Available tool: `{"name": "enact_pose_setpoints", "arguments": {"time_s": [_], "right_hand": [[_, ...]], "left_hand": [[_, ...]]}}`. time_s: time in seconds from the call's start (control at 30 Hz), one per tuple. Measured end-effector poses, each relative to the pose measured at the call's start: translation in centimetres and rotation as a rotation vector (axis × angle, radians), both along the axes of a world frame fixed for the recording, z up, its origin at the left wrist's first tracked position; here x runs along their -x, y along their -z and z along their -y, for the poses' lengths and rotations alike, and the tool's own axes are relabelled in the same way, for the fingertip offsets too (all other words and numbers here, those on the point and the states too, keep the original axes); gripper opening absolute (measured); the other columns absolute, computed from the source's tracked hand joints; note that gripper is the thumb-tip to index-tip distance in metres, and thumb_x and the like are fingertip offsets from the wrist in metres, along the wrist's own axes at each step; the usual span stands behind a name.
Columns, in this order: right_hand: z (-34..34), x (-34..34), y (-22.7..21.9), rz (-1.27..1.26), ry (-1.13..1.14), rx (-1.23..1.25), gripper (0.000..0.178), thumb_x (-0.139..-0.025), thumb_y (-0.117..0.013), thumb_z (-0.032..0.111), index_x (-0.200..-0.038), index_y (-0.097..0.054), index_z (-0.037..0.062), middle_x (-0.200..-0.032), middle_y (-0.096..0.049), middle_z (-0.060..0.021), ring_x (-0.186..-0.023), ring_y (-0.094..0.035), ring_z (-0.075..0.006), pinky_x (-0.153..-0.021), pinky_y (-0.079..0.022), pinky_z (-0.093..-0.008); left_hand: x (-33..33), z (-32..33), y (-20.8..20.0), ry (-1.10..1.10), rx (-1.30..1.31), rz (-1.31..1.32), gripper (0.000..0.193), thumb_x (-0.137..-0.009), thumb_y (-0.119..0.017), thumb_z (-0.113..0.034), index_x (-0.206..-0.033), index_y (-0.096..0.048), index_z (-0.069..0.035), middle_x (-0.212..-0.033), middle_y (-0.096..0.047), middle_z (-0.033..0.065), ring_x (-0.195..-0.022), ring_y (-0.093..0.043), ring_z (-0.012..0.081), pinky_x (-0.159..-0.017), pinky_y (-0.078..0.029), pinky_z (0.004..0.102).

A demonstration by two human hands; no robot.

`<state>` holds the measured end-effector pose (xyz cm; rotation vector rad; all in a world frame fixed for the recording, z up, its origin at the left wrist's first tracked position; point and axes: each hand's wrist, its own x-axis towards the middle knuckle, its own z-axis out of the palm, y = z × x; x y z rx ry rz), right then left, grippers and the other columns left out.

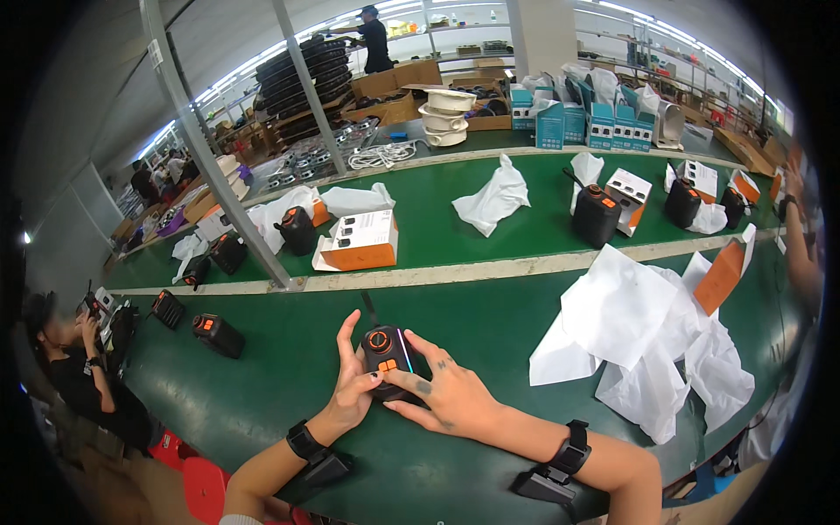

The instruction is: Assemble components of a handheld electronic device at a factory workbench.

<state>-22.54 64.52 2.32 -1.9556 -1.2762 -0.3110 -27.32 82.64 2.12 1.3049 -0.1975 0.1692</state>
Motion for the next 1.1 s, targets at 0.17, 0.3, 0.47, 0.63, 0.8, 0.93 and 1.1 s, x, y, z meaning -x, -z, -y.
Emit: {"name": "enact_pose_setpoints", "arguments": {"time_s": [0.17, 0.3, 0.47, 0.63, 0.8, 0.93, 1.1], "right_hand": [[-0.2, 0.6, -0.3, -0.014, 0.008, 0.027, 0.042, -0.078, -0.072, 0.037, -0.116, -0.059, 0.0235, -0.133, -0.039, -0.0274, -0.107, -0.056, -0.0405, -0.072, -0.056, -0.0400], [-0.6, 0.4, -0.1, 0.001, 0.002, 0.016, 0.042, -0.078, -0.073, 0.037, -0.115, -0.060, 0.0234, -0.133, -0.040, -0.0264, -0.107, -0.057, -0.0396, -0.071, -0.056, -0.0392], [-1.0, 0.5, 0.2, 0.048, -0.022, -0.018, 0.045, -0.076, -0.075, 0.035, -0.116, -0.059, 0.0214, -0.133, -0.039, -0.0265, -0.106, -0.057, -0.0394, -0.068, -0.056, -0.0384], [-1.1, 0.6, 0.3, 0.051, -0.024, -0.013, 0.047, -0.074, -0.077, 0.034, -0.114, -0.059, 0.0188, -0.131, -0.038, -0.0278, -0.105, -0.057, -0.0406, -0.067, -0.057, -0.0392], [-1.3, 0.5, 0.5, 0.055, -0.022, -0.022, 0.047, -0.073, -0.078, 0.034, -0.114, -0.059, 0.0172, -0.132, -0.038, -0.0271, -0.105, -0.058, -0.0404, -0.068, -0.058, -0.0398], [-1.4, 0.5, 0.5, 0.076, -0.021, -0.026, 0.047, -0.073, -0.078, 0.034, -0.113, -0.059, 0.0169, -0.132, -0.038, -0.0270, -0.105, -0.058, -0.0405, -0.069, -0.058, -0.0399], [-1.5, 0.4, 0.5, 0.084, -0.019, -0.014, 0.049, -0.073, -0.078, 0.033, -0.115, -0.058, 0.0170, -0.131, -0.038, -0.0275, -0.105, -0.058, -0.0413, -0.069, -0.058, -0.0404]], "left_hand": [[0.5, -0.5, -0.1, 0.007, -0.039, -0.007, 0.091, -0.075, -0.056, -0.011, -0.146, 0.000, -0.014, -0.125, -0.040, 0.0160, -0.118, -0.042, 0.0226, -0.104, -0.030, 0.0361], [0.6, -1.1, -0.1, 0.015, -0.063, -0.025, 0.090, -0.075, -0.057, -0.012, -0.146, -0.002, -0.014, -0.125, -0.040, 0.0156, -0.118, -0.042, 0.0225, -0.104, -0.030, 0.0369], [0.6, -1.7, 0.4, 0.027, -0.105, 0.006, 0.089, -0.076, -0.057, -0.013, -0.145, -0.002, -0.013, -0.128, -0.035, 0.0184, -0.120, -0.039, 0.0255, -0.105, -0.031, 0.0385], [0.7, -1.8, 0.1, 0.048, -0.118, -0.006, 0.088, -0.078, -0.059, -0.016, -0.145, -0.002, -0.013, -0.130, -0.034, 0.0175, -0.122, -0.039, 0.0252, -0.103, -0.034, 0.0378], [0.8, -2.0, 0.3, 0.063, -0.108, -0.013, 0.085, -0.080, -0.058, -0.015, -0.145, -0.004, -0.013, -0.129, -0.034, 0.0162, -0.123, -0.037, 0.0235, -0.105, -0.030, 0.0376], [0.8, -2.0, 0.1, 0.076, -0.102, -0.014, 0.084, -0.080, -0.057, -0.015, -0.145, -0.004, -0.012, -0.128, -0.034, 0.0155, -0.123, -0.036, 0.0237, -0.107, -0.027, 0.0382], [0.6, -2.3, 0.2, 0.075, -0.112, -0.010, 0.084, -0.080, -0.058, -0.015, -0.145, -0.004, -0.012, -0.128, -0.034, 0.0157, -0.123, -0.037, 0.0239, -0.106, -0.028, 0.0379]]}}
